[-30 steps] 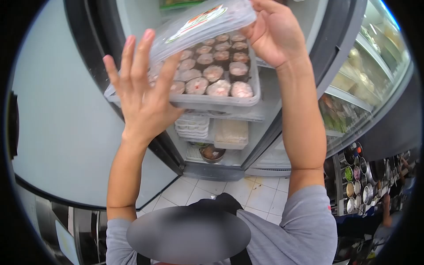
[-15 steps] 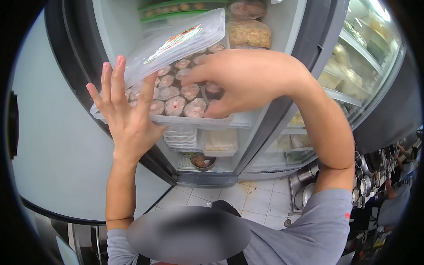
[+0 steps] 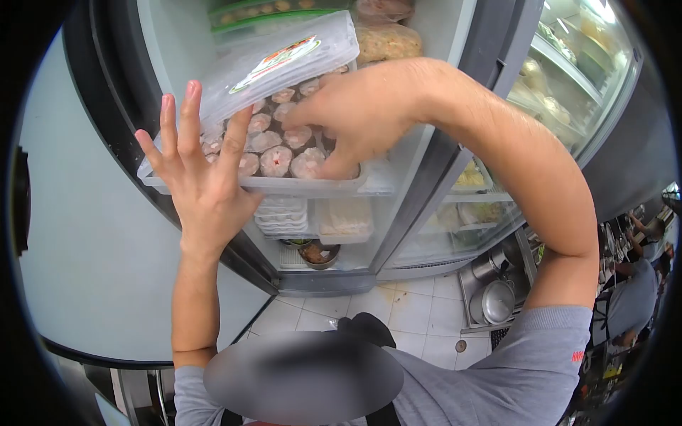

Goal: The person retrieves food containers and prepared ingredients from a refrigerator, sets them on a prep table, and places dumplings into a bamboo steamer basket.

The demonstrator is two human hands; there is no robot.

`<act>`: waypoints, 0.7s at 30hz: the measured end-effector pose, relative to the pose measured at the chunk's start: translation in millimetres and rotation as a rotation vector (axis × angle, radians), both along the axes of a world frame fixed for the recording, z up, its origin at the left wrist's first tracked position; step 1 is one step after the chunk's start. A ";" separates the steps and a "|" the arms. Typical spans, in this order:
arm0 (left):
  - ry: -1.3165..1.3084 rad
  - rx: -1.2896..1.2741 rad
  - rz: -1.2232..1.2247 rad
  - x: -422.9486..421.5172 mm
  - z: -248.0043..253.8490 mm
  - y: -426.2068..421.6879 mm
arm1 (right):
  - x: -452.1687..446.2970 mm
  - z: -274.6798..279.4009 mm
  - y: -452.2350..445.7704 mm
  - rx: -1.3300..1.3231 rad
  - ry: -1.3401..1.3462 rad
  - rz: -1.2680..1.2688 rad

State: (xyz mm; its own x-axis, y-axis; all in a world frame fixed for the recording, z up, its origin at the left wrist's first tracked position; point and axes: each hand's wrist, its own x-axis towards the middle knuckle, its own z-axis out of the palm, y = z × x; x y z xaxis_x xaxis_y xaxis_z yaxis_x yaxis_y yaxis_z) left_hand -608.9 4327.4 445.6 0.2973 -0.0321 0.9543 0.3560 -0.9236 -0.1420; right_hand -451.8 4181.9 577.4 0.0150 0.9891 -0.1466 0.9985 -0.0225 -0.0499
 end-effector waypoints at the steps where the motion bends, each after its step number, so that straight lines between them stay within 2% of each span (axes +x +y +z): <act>1: 0.010 -0.016 -0.003 -0.6 1.1 -1.1 | 6.0 -1.4 4.2 0.000 -0.046 0.035; 6: 0.008 0.008 -0.007 0.8 -0.7 2.2 | -5.2 0.7 17.5 -0.076 -0.139 0.081; 12: 0.056 0.067 0.020 -1.1 -0.6 8.3 | -19.2 8.6 10.3 -0.151 -0.092 -0.076; 14: 0.056 0.098 0.020 2.7 -3.6 11.0 | -16.2 3.0 17.8 -0.202 -0.242 -0.007; 17: 0.034 0.102 0.028 6.5 -7.0 10.0 | -12.3 -1.9 20.1 -0.123 -0.264 -0.050; 19: 0.025 -0.024 -0.035 7.5 -4.3 4.0 | -12.7 -0.7 12.4 -0.102 -0.217 -0.077; 21: 0.025 0.032 -0.010 9.1 -4.9 11.4 | -10.9 -1.8 2.1 -0.083 -0.172 -0.105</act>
State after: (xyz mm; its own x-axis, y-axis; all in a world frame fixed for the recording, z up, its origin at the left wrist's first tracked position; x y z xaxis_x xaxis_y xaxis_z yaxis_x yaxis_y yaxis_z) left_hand -599.7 4338.8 440.6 0.3201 -0.0654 0.9451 0.3426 -0.9221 -0.1799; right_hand -462.7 4184.0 575.6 0.1493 0.9653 -0.2143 0.9841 -0.1239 0.1275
